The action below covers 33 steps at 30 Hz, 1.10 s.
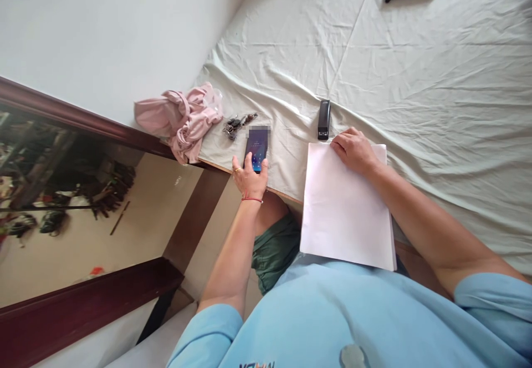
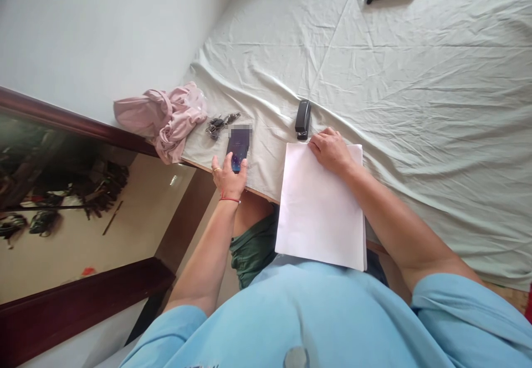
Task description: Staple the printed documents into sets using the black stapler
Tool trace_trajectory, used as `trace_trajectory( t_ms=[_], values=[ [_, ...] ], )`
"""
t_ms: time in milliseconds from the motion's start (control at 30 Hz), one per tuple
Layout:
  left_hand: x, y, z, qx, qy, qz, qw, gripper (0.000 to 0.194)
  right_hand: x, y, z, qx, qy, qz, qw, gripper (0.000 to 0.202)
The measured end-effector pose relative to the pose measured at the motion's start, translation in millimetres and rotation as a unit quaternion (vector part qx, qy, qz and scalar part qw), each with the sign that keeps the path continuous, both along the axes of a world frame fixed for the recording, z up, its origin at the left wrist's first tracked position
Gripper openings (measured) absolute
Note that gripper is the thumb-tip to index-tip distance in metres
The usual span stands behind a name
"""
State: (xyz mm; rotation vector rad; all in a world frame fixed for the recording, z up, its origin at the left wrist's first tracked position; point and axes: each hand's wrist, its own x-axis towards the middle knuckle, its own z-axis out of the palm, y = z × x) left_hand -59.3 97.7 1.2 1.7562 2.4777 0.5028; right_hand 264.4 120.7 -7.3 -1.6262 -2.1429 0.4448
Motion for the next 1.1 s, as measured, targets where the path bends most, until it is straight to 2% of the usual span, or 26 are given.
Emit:
trace_trajectory(
  t_ms=[100,233,333,467,600,700,800,867,1000,1033,1100],
  values=[
    [-4,1,-3.9,0.024,-0.021,-0.008,0.999,0.068,0,0,0.3,0.003,0.004,0.002,1.0,0.033],
    [-9,-10,-10.9,0.126,-0.068,-0.03,0.989,0.066,0,0,-0.8,0.0,0.019,0.004,1.0,0.034],
    [-3,-35,-14.1,0.189,-0.108,-0.072,0.973,0.057,2,1,-2.3,0.007,0.033,0.004,0.999,0.034],
    [18,-80,-11.5,0.19,-0.214,-0.149,0.947,0.049,6,0,-0.4,0.037,0.069,0.016,0.997,0.032],
    [42,-117,1.2,0.089,-0.367,-0.2,0.904,0.047,9,-5,14.4,0.08,0.113,0.021,0.99,0.03],
    [57,-133,15.7,-0.011,-0.498,-0.218,0.839,0.055,8,-11,32.3,0.117,0.145,0.029,0.982,0.029],
    [68,-142,26.8,-0.103,-0.576,-0.228,0.778,0.065,6,-16,47.8,0.15,0.153,0.035,0.976,0.029],
    [74,-147,27.7,-0.158,-0.608,-0.2,0.751,0.068,6,-19,53.7,0.165,0.141,0.026,0.976,0.028],
    [80,-162,14.3,-0.264,-0.677,-0.078,0.683,0.074,6,-24,55.5,0.177,0.124,-0.004,0.976,0.026],
    [80,-166,10.2,-0.288,-0.677,-0.061,0.675,0.075,6,-25,55.0,0.179,0.124,-0.007,0.976,0.025],
    [80,-173,4.1,-0.31,-0.665,-0.053,0.678,0.079,6,-29,54.3,0.181,0.125,-0.011,0.975,0.024]
  ],
)
